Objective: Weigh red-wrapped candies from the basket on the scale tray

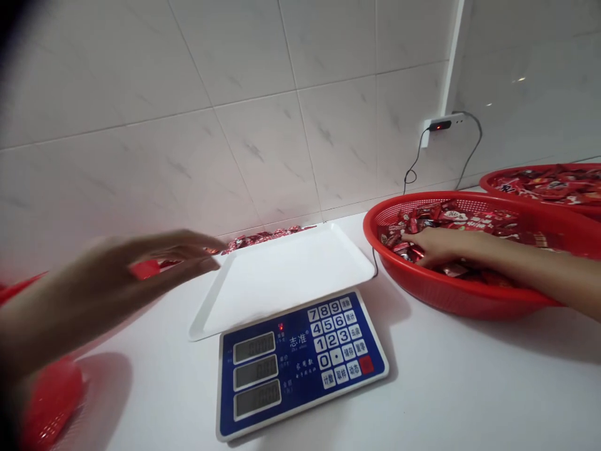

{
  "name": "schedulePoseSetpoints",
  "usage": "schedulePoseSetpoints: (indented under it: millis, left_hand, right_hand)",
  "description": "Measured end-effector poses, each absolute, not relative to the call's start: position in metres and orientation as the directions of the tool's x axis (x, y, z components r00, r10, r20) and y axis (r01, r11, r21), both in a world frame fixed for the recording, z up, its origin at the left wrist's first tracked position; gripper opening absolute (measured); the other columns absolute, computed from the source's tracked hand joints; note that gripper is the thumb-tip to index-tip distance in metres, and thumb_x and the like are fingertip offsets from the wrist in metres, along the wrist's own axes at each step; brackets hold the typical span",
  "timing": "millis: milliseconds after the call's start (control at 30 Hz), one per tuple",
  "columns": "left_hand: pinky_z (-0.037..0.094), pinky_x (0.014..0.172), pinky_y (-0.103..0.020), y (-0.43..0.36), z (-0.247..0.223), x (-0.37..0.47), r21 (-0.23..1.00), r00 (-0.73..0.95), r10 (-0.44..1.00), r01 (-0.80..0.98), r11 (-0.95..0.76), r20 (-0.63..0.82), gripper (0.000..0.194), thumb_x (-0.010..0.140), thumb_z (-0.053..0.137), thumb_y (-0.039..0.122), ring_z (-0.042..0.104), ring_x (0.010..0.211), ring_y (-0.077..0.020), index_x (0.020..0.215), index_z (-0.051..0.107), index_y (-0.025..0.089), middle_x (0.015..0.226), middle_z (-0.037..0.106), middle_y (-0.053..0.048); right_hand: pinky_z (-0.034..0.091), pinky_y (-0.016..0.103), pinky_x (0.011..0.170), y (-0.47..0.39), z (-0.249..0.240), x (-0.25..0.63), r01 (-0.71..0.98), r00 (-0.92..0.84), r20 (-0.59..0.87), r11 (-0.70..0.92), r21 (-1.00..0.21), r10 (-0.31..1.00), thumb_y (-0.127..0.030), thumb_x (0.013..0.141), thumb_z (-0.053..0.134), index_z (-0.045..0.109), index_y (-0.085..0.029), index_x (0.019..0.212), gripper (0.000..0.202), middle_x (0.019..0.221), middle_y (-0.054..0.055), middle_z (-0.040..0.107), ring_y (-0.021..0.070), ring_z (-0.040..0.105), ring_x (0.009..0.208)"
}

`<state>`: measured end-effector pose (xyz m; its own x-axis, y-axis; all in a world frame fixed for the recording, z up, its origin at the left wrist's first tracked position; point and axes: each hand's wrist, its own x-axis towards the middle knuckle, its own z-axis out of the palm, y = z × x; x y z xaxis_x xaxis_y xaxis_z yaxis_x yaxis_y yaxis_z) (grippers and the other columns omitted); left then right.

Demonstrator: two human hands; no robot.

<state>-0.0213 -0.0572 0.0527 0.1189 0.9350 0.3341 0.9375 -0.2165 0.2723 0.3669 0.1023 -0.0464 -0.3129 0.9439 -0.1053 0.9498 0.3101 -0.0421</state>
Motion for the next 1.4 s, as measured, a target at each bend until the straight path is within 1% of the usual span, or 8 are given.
schedulePoseSetpoints:
  millis: [167, 333, 467, 600, 800, 1033, 1200, 1400]
  left_hand:
    - [0.053, 0.069, -0.030, -0.026, 0.056, 0.018, 0.412, 0.142, 0.872, 0.838, -0.357, 0.468, 0.037, 0.079, 0.063, 0.060, 0.071, 0.080, -0.0208, 0.099, 0.076, 0.031, 0.091, 0.077, 0.000]
    - [0.053, 0.075, -0.031, -0.018, 0.046, 0.004, 0.513, 0.055, 0.848, 0.775, -0.369, 0.527, 0.034, 0.081, 0.066, 0.059, 0.071, 0.080, -0.0200, 0.097, 0.076, 0.030, 0.087, 0.077, 0.000]
    - [0.053, 0.079, -0.032, -0.008, 0.038, -0.001, 0.564, 0.039, 0.867, 0.744, -0.357, 0.497, 0.036, 0.083, 0.065, 0.055, 0.071, 0.086, -0.0210, 0.099, 0.074, 0.024, 0.089, 0.078, -0.003]
    - [0.055, 0.085, -0.037, 0.000, 0.028, 0.001, 0.615, 0.098, 0.914, 0.710, -0.342, 0.394, 0.050, 0.083, 0.061, 0.062, 0.071, 0.099, -0.0257, 0.115, 0.069, 0.023, 0.105, 0.077, -0.007]
    - [0.055, 0.086, -0.044, 0.008, 0.011, 0.003, 0.614, 0.130, 0.926, 0.714, -0.335, 0.354, 0.064, 0.091, 0.045, 0.065, 0.069, 0.104, -0.0309, 0.133, 0.057, 0.018, 0.123, 0.070, -0.016]
    - [0.054, 0.081, -0.035, 0.016, 0.004, 0.017, 0.656, 0.145, 0.906, 0.645, -0.392, 0.398, 0.023, 0.086, 0.064, 0.037, 0.071, 0.090, -0.0238, 0.099, 0.069, 0.019, 0.098, 0.076, -0.008]
    - [0.055, 0.088, -0.037, 0.022, 0.001, 0.004, 0.827, 0.118, 0.928, 0.425, -0.369, 0.353, 0.032, 0.083, 0.070, 0.041, 0.071, 0.097, -0.0245, 0.105, 0.066, 0.017, 0.103, 0.075, -0.010]
    - [0.056, 0.084, -0.043, 0.032, -0.008, -0.006, 0.776, 0.217, 0.938, 0.527, -0.347, 0.272, 0.032, 0.085, 0.063, 0.037, 0.070, 0.088, -0.0256, 0.106, 0.069, 0.013, 0.095, 0.073, -0.011]
  right_hand:
    - [0.051, 0.033, 0.074, 0.096, -0.031, 0.375, 0.940, -0.333, -0.103, 0.322, -0.110, 0.937, -0.028, 0.076, 0.063, 0.071, -0.015, 0.093, 0.023, 0.100, 0.015, 0.074, 0.0287, 0.070, 0.089]
    - [0.047, 0.029, 0.057, 0.084, 0.008, 0.377, 0.910, -0.149, 0.098, 0.175, -0.375, 0.984, -0.029, 0.081, 0.062, 0.064, -0.017, 0.104, 0.027, 0.086, 0.008, 0.072, 0.0192, 0.063, 0.064]
    - [0.035, 0.022, 0.039, 0.080, 0.036, 0.341, 0.607, -0.124, 0.215, 0.246, -0.756, 0.969, -0.024, 0.082, 0.065, 0.063, -0.015, 0.105, 0.024, 0.069, 0.002, 0.063, 0.0101, 0.050, 0.048]
    - [0.034, 0.019, 0.035, 0.084, 0.036, 0.267, 0.217, -0.356, 0.245, 0.335, -0.917, 0.902, -0.028, 0.082, 0.068, 0.064, -0.014, 0.088, 0.016, 0.069, 0.004, 0.065, 0.0080, 0.050, 0.048]
    - [0.035, 0.018, 0.037, 0.077, 0.002, 0.184, 0.109, -0.677, 0.136, 0.280, -0.954, 0.724, -0.028, 0.084, 0.065, 0.061, -0.014, 0.085, 0.015, 0.066, 0.004, 0.065, 0.0070, 0.050, 0.046]
    - [0.046, 0.020, 0.046, 0.070, -0.016, 0.189, 0.195, -0.660, 0.150, 0.360, -0.912, 0.736, -0.018, 0.076, 0.064, 0.059, -0.018, 0.087, 0.012, 0.067, 0.000, 0.064, 0.0092, 0.057, 0.050]
    - [0.045, 0.021, 0.042, 0.072, -0.012, 0.207, 0.221, -0.556, 0.102, 0.265, -0.939, 0.825, -0.023, 0.071, 0.074, 0.057, -0.020, 0.092, 0.028, 0.062, -0.002, 0.063, 0.0104, 0.056, 0.047]
    - [0.034, 0.020, 0.039, 0.078, -0.003, 0.222, 0.110, -0.475, 0.170, 0.250, -0.962, 0.863, -0.022, 0.072, 0.071, 0.060, -0.020, 0.093, 0.023, 0.055, -0.002, 0.062, 0.0094, 0.049, 0.043]
